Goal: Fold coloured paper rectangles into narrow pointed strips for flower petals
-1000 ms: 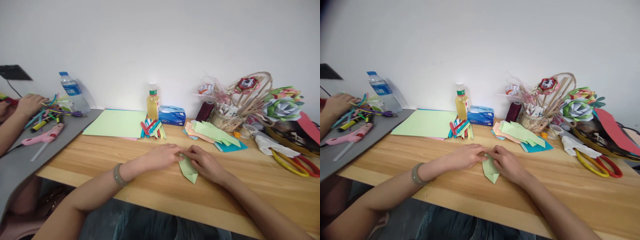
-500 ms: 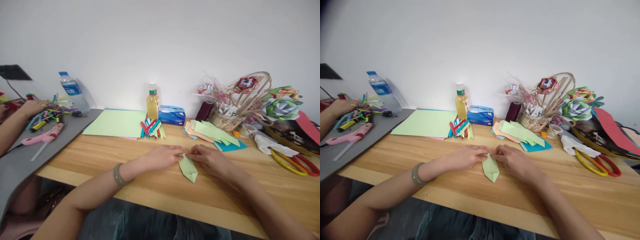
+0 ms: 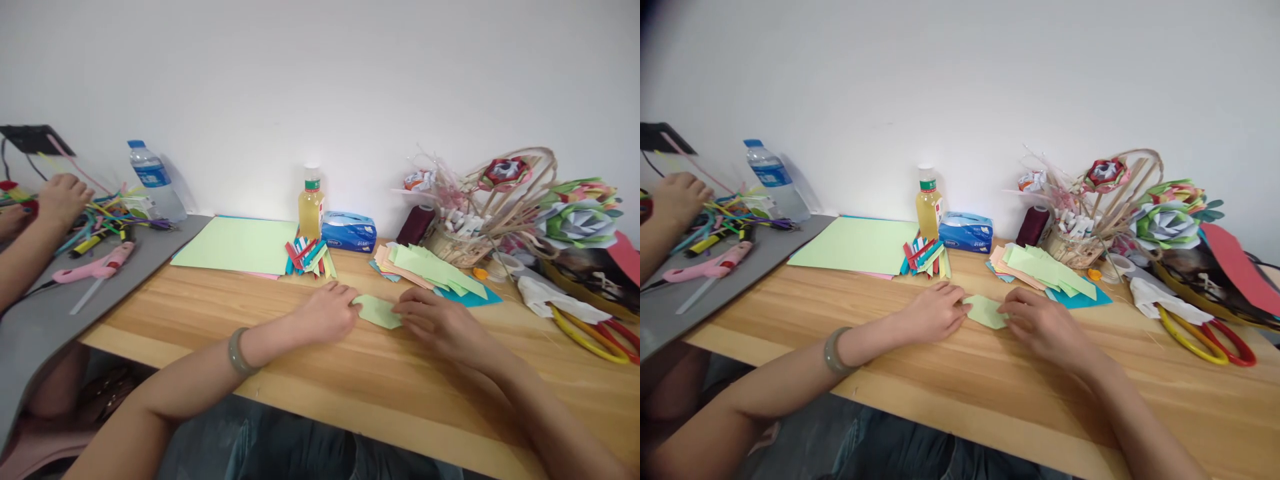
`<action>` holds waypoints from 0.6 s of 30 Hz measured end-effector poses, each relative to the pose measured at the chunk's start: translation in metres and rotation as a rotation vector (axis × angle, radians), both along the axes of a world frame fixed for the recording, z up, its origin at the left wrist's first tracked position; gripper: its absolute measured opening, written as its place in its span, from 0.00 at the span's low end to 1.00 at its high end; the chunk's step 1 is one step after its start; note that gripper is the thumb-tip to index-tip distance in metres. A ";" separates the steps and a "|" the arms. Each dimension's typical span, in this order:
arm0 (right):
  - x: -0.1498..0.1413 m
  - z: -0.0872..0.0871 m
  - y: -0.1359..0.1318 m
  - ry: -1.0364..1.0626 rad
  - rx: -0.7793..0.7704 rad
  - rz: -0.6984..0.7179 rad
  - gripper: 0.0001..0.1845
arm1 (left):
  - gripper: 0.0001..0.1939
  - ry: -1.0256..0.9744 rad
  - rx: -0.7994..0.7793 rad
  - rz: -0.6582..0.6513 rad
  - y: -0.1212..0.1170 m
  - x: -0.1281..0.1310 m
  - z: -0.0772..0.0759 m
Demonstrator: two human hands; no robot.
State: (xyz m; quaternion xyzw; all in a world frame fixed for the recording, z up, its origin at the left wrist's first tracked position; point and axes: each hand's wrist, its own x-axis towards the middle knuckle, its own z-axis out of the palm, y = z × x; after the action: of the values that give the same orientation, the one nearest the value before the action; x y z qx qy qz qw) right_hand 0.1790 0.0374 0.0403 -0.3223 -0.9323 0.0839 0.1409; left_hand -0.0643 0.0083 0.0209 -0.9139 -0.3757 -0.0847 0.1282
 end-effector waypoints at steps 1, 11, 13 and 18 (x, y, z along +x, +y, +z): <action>-0.001 -0.001 0.000 0.006 -0.040 0.014 0.11 | 0.13 -0.009 0.010 0.002 0.001 0.000 0.000; -0.005 -0.019 0.010 0.053 -0.214 -0.106 0.09 | 0.13 -0.078 0.039 -0.116 0.012 -0.003 -0.008; -0.005 -0.020 0.011 0.057 -0.217 -0.102 0.08 | 0.12 -0.080 0.049 -0.131 0.014 -0.002 -0.009; -0.004 -0.019 0.010 0.048 -0.190 -0.075 0.06 | 0.13 -0.028 0.128 -0.147 0.017 0.000 -0.012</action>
State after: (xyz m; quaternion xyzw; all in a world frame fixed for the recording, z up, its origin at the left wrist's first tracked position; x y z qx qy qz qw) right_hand 0.1749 0.0477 0.0216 -0.3665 -0.9038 0.1745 0.1351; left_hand -0.0643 0.0253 0.0085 -0.9278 -0.3031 -0.1303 0.1744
